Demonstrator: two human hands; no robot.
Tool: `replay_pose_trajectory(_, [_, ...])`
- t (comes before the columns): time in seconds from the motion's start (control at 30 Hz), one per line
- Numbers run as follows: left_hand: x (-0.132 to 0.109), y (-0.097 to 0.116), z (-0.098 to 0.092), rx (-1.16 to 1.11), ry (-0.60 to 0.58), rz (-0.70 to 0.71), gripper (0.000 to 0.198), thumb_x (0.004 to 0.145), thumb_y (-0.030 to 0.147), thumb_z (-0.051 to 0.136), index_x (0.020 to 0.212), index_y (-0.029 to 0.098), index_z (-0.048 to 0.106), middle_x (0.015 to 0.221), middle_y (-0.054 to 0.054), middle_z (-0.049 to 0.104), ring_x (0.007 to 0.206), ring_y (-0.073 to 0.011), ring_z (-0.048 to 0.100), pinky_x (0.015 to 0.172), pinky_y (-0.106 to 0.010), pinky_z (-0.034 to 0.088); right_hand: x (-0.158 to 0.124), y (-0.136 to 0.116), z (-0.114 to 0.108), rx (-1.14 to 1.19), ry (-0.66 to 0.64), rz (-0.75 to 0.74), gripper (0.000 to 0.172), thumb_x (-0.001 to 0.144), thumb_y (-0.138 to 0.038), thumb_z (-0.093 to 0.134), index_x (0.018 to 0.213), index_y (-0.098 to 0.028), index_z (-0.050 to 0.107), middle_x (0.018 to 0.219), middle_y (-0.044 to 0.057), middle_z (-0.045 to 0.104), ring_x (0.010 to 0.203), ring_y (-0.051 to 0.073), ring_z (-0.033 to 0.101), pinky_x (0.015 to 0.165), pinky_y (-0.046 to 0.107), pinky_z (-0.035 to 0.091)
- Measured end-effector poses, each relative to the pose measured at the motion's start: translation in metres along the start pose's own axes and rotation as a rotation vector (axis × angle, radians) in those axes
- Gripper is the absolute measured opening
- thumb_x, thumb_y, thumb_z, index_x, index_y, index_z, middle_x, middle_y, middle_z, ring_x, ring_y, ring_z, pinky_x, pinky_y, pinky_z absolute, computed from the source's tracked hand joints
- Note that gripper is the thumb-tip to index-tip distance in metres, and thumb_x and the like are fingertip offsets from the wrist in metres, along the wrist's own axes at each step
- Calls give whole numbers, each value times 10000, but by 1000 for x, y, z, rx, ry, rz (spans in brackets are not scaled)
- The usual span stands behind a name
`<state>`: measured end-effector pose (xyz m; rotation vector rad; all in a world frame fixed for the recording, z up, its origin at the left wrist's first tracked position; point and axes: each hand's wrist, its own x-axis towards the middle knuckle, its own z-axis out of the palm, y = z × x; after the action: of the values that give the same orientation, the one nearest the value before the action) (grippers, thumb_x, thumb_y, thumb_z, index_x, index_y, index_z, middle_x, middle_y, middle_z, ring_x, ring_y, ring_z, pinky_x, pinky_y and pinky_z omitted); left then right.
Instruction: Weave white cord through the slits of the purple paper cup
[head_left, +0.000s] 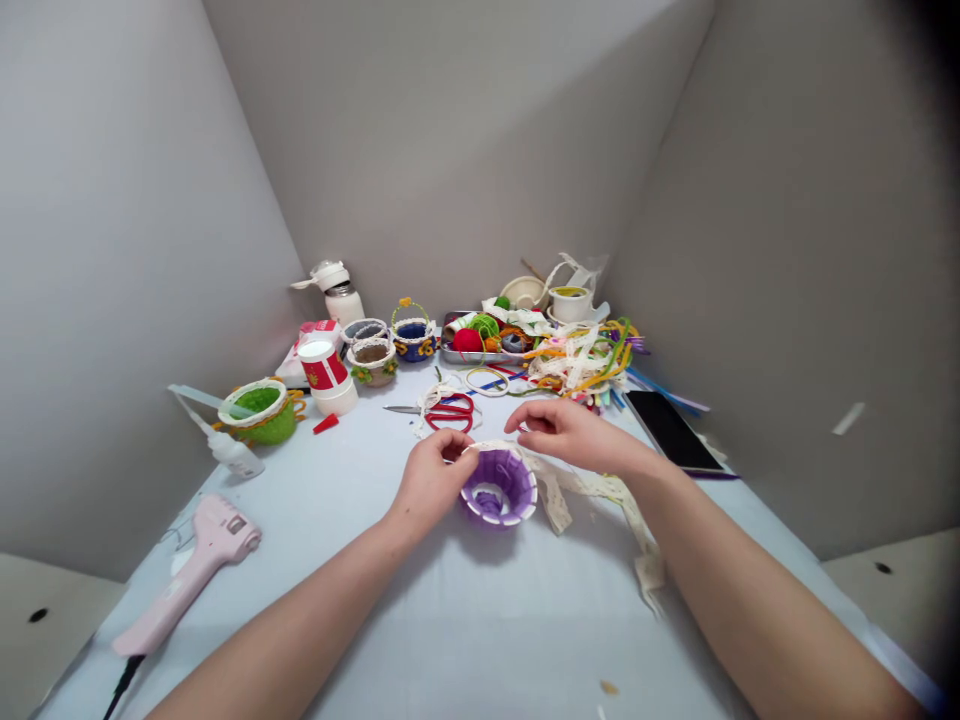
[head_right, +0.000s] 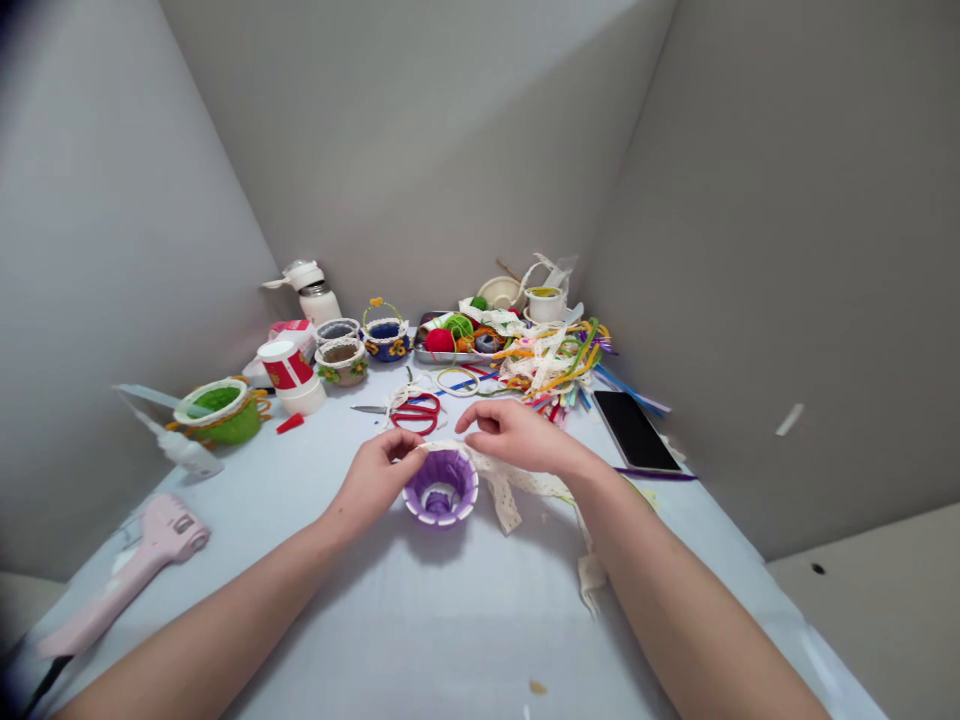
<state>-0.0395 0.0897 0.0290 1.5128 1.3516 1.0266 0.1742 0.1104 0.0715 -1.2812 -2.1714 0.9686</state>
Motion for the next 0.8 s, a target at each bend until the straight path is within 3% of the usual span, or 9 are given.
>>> replay_pose_trajectory(0.17, [0, -2, 1, -13, 7, 4, 132, 718, 268, 597, 749, 148, 645, 692, -2, 643, 650, -140, 576, 609, -231, 430, -4, 1, -7, -71, -123, -51, 315, 770, -221, 589, 1080, -202, 644, 706, -38, 432, 636, 108, 406, 576, 221, 333])
replay_pose_trajectory(0.33, [-1, 0, 0, -6, 2, -7, 133, 720, 267, 587, 750, 148, 638, 700, -3, 636, 665, -141, 568, 618, -234, 425, 4, 3, 3, 73, -118, -1, 269, 882, -343, 498, 977, -159, 669, 858, 27, 614, 773, 141, 523, 689, 256, 408])
replay_pose_trajectory(0.5, [-1, 0, 0, 2, 4, -10, 135, 718, 267, 584, 760, 152, 641, 710, -2, 639, 672, -142, 568, 625, -236, 424, 4, 4, 11, -17, -42, 29, 189, 803, -322, 582, 857, -160, 665, 678, -21, 519, 626, 112, 443, 570, 231, 335])
replay_pose_trajectory(0.63, [0, 0, 1, -9, 8, -4, 128, 713, 262, 587, 752, 153, 642, 694, 1, 638, 656, -141, 568, 610, -231, 423, -3, -6, 14, -166, 77, -61, 97, 776, -220, 571, 800, -175, 654, 735, -5, 557, 671, 119, 471, 606, 232, 337])
replay_pose_trajectory(0.8, [0, -2, 1, -8, 13, 23, 119, 723, 253, 579, 749, 156, 642, 707, 2, 646, 669, -141, 577, 624, -232, 433, -9, -19, 16, -308, 130, -144, 155, 860, -295, 559, 782, -183, 635, 771, 13, 574, 711, 128, 491, 641, 240, 334])
